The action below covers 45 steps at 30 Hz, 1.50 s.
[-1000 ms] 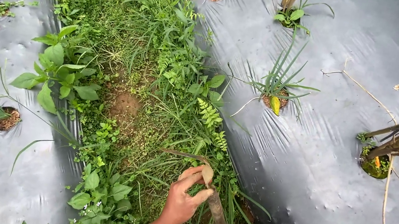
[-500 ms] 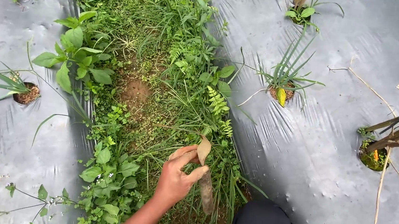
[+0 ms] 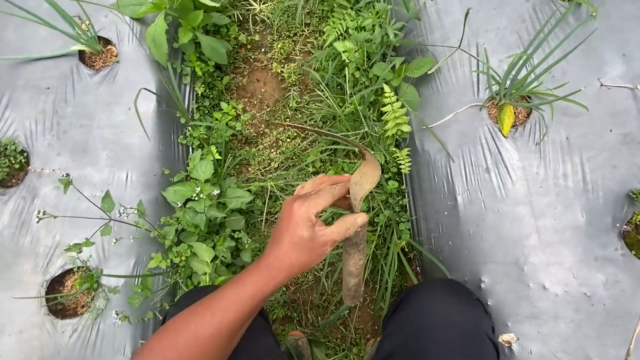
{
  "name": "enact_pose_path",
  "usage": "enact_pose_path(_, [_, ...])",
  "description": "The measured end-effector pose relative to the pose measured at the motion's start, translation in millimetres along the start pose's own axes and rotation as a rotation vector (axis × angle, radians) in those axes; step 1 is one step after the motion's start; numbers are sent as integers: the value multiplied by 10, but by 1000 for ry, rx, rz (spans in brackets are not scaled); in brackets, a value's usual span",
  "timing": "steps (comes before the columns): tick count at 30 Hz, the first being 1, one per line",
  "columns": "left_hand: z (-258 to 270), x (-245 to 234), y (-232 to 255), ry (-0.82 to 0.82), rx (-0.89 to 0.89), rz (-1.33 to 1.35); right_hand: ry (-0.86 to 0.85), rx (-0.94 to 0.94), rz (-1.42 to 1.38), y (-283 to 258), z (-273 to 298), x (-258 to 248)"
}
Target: The person uses a sickle to cut weeds and grass growing between rows of plants in a garden bed covered with black plastic mulch. They pull the cut weeds by hand and toss them aside.
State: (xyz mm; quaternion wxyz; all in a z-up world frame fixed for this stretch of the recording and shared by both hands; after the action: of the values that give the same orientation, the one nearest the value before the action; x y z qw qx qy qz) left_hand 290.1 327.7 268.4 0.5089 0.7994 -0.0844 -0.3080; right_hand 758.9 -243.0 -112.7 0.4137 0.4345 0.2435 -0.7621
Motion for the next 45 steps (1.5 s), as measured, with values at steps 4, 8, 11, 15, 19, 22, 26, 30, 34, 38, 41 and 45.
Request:
enact_pose_path(4, [148, -14, 128, -6, -57, 21, 2, -53, 56, -428, 19, -291])
enact_pose_path(8, [275, -18, 292, 16, -136, 163, 322, -123, -878, -2585, 1049, -2999])
enact_pose_path(11, [344, 106, 357, -23, -147, 191, 530, -510, -1207, -3339, 1076, -3483])
enact_pose_path(15, [509, 334, 531, -57, -176, 233, 302, -699, -1090, -4364, 940, -4020])
enact_pose_path(19, [627, 501, 661, -50, -142, 268, 93, -744, -1083, -4772, 821, -4048])
enact_pose_path(22, [691, 522, 798, -47, -143, 277, 101, -735, -1149, -4805, 784, -3973])
enact_pose_path(26, [757, 546, 916, 0, -132, 240, 154, -704, -1218, -4840, 842, -3958])
enact_pose_path(30, [814, 519, 940, 17, -140, 200, 139, -655, -1195, -4842, 795, -3883])
enact_pose_path(34, [834, 536, 864, 43, -121, 138, 220, -589, -1114, -4909, 744, -3739])
enact_pose_path(38, [873, 518, 926, -6, -39, 26, 226, -777, -1129, -4880, 825, -3723])
enact_pose_path(41, [778, 461, 964, -129, 65, -123, 299, -797, -1147, -4793, 729, -3670])
enact_pose_path(45, [698, 176, 846, -168, 93, -258, 93, -532, -1455, -4656, 811, -3720])
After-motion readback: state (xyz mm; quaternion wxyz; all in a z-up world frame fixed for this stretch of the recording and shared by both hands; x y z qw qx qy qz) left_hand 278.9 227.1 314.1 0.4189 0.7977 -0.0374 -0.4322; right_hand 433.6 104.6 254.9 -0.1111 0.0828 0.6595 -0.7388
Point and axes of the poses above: each hand's wrist, its own z-axis away from the middle knuckle, its own x-axis out of the palm, y = z × x, the point moved 3 cm from there along -z, towards the middle knuckle, and after that the axes turned 8 degrees about -y, right-handed, at the moved point
